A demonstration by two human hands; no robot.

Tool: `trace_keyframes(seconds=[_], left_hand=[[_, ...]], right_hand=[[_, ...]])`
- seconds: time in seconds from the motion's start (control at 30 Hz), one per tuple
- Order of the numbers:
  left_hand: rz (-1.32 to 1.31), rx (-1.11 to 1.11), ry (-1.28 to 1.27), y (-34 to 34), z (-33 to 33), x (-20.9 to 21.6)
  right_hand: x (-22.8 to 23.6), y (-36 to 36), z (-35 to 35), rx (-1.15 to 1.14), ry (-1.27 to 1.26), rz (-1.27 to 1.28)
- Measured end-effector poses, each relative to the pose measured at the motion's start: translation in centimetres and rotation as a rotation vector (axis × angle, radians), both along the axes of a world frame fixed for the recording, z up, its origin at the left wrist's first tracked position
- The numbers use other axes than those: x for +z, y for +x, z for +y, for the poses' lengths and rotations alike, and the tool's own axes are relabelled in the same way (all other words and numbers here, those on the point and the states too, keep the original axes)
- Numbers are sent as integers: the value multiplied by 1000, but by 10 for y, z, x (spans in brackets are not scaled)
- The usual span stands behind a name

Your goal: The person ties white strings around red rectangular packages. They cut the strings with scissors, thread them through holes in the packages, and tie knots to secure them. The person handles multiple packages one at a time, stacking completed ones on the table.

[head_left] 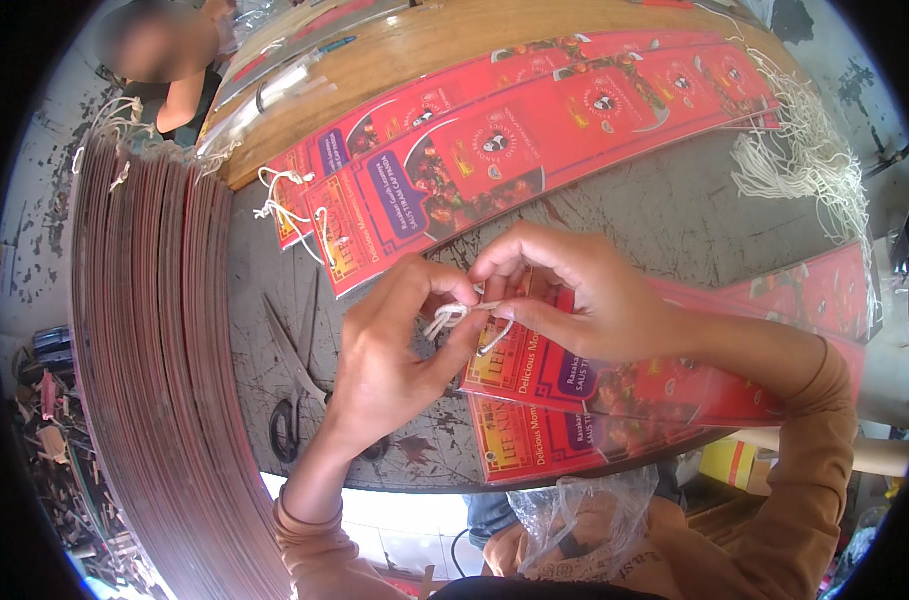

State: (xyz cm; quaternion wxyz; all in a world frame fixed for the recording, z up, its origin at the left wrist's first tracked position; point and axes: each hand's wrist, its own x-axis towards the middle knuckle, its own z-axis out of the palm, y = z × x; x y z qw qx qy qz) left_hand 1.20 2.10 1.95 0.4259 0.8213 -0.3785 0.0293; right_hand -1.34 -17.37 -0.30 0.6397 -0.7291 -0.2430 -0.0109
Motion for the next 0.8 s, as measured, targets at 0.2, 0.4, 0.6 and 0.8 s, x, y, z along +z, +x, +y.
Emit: trace_keyframes(seconds=[0.2,0.4,0.6,0.8], left_hand=[[192,13,-131,5,13,11],[117,-110,-192,13,19,12],[-93,-178,204,5,-1,-1],[-12,-121,207,3,-6,-4]], right_hand=[[3,-1,0,7,-22,-22],[-1,-3,2,-50,85,8],[-5,-18,3,4,-335,-817],[-8,-24,10,34,-368,-1170]])
